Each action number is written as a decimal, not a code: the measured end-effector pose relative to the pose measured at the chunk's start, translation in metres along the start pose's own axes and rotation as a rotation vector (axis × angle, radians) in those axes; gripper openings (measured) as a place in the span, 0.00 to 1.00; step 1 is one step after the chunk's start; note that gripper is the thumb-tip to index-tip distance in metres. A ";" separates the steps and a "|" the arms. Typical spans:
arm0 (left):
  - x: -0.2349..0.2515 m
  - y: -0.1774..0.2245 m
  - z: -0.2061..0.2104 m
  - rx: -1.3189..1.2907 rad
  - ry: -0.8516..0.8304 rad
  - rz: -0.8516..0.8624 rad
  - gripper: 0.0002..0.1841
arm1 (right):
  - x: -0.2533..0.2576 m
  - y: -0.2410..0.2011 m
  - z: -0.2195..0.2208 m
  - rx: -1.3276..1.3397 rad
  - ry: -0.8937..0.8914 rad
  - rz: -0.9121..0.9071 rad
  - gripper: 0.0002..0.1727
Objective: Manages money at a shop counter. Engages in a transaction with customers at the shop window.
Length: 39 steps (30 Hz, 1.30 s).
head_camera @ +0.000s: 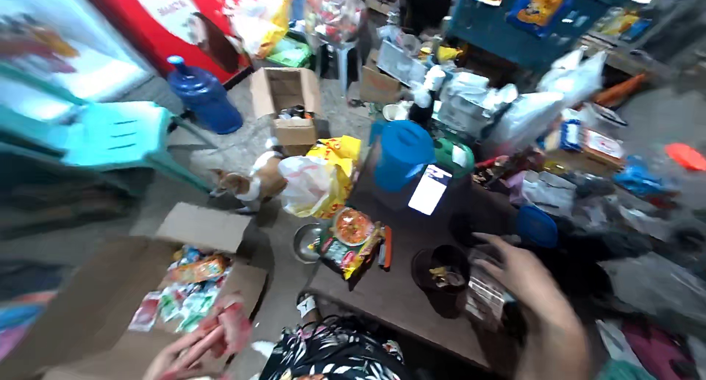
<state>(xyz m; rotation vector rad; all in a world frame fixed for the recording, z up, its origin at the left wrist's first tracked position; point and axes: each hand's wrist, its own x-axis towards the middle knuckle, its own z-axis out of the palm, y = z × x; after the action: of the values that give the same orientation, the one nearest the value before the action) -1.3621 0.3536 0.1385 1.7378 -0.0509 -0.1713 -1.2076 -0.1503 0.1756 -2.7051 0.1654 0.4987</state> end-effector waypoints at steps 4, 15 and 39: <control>-0.016 -0.004 -0.013 0.026 0.226 -0.037 0.36 | -0.014 -0.039 0.006 0.315 0.101 -0.456 0.25; -0.018 -0.046 -0.132 -0.241 0.492 -0.111 0.35 | 0.040 -0.282 0.204 0.458 -0.625 -0.938 0.14; 0.263 -0.108 -0.406 -0.269 0.233 0.049 0.34 | 0.328 -0.658 0.258 0.852 -0.935 -0.781 0.12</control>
<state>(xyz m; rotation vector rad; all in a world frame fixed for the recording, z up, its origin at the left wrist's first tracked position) -1.0507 0.7338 0.0764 1.4766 0.0960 0.0591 -0.8652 0.5405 0.0629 -1.3434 -0.7216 1.0411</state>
